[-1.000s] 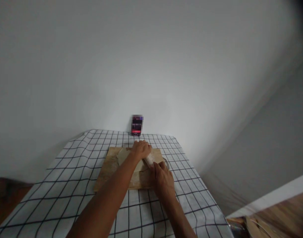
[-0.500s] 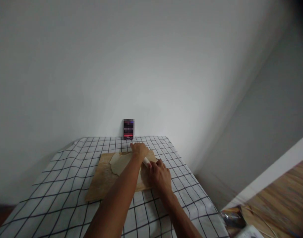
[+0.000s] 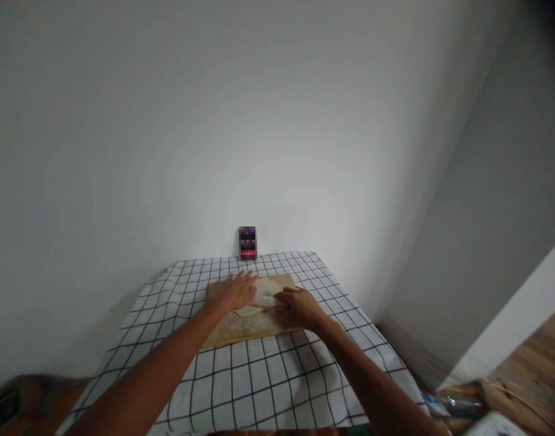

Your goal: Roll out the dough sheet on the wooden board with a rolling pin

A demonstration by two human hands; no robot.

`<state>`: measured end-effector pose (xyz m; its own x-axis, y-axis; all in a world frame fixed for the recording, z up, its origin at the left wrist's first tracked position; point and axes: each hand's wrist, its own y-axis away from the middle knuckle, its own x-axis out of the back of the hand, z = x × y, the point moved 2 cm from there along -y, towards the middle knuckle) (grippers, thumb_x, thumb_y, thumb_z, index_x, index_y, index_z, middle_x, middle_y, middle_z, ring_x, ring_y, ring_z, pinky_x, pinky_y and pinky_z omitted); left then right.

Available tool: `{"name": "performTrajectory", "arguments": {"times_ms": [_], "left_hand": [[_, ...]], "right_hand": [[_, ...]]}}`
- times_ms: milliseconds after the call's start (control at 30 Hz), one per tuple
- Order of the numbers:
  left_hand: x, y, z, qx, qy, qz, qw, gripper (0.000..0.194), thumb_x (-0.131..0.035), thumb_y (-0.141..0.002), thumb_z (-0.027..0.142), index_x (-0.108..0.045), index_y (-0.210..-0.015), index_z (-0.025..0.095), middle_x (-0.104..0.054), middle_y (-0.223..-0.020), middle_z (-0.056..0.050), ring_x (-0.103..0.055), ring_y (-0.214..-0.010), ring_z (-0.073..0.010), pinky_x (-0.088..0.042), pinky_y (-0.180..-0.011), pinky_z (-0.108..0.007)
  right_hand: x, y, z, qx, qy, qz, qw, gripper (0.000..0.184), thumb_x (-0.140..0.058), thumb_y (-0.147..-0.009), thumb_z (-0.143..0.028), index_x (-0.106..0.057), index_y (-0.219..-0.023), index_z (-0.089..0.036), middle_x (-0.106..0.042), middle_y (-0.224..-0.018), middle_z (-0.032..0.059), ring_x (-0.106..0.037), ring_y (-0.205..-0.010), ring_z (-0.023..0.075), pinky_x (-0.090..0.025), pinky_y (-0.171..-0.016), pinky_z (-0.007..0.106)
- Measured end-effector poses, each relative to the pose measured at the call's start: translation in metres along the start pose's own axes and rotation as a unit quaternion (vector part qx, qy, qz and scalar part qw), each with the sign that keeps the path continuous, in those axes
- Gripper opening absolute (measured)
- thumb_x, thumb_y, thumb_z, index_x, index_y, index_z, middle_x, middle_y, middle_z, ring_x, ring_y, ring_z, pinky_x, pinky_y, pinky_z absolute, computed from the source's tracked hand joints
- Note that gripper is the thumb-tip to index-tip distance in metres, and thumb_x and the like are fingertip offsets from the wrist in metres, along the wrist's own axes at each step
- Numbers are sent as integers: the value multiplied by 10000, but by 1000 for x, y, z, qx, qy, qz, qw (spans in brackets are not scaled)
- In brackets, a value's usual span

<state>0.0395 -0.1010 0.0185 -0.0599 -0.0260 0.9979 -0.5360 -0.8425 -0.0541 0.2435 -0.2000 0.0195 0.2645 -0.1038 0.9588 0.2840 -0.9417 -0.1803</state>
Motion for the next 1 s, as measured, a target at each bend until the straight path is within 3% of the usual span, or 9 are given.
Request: {"name": "performTrajectory", "arguments": {"times_ms": [100, 200, 300, 433, 633, 800, 1000], "left_hand": [[-4, 31, -14, 44, -18, 68, 997, 557, -338, -1006, 300, -483, -1544, 293, -416, -1649, -53, -351, -1540, -275, -279, -1236, -538], [-11, 45, -21, 89, -36, 117, 988, 538, -343, -1000, 282, -556, -1493, 251, -520, -1578, -78, -443, -1484, -265, -302, -1232, -484], [-13, 39, -24, 119, -45, 117, 985, 541, -366, -993, 289, -554, -1496, 219, -519, -1576, -98, -453, -1473, -313, -319, -1215, -533], [-9, 16, -29, 145, -15, 75, 986, 508, -397, -993, 305, -578, -1457, 203, -566, -1538, -97, -511, -1428, -286, -387, -1180, -477], [-10, -1, -37, 158, 12, 82, 984, 476, -410, -1015, 359, -595, -1418, 187, -635, -1465, -93, -579, -1354, -238, -431, -1140, -383], [-12, 0, -35, 159, 12, 91, 983, 482, -418, -1016, 363, -604, -1417, 171, -635, -1464, -96, -587, -1337, -251, -435, -1136, -391], [-10, 14, -25, 122, -20, 126, 984, 465, -431, -990, 290, -622, -1399, 178, -652, -1443, -75, -582, -1331, -246, -419, -1158, -396]], "right_hand": [[5, -13, 1, 30, -15, -13, 999, 360, -596, -988, -565, -744, -1075, -248, -739, -1048, 31, -686, -957, 190, -451, -831, 264], [0, -28, -3, -4, 3, 23, 1000, 445, -459, -1054, -550, -729, -1017, -199, -720, -1052, 74, -663, -998, 203, -461, -869, 282], [-9, -44, -3, -60, 32, 78, 995, 421, -354, -1093, -437, -685, -1161, -185, -672, -1191, 116, -610, -1130, 238, -455, -959, 359], [-19, -65, 7, -98, 38, 37, 994, 419, -312, -1089, -393, -655, -1242, -207, -646, -1263, 131, -589, -1190, 276, -458, -975, 459], [-23, -88, 22, -90, 10, 11, 996, 400, -338, -1080, -376, -657, -1274, -231, -659, -1289, 117, -615, -1188, 263, -474, -965, 427], [-25, -88, 22, -79, 14, 11, 997, 403, -335, -1085, -368, -675, -1270, -255, -668, -1319, 83, -611, -1209, 240, -455, -1004, 391], [-30, -63, 13, -79, 25, 48, 995, 394, -379, -1065, -299, -653, -1343, -247, -642, -1402, 66, -553, -1294, 217, -382, -1105, 372]]}}
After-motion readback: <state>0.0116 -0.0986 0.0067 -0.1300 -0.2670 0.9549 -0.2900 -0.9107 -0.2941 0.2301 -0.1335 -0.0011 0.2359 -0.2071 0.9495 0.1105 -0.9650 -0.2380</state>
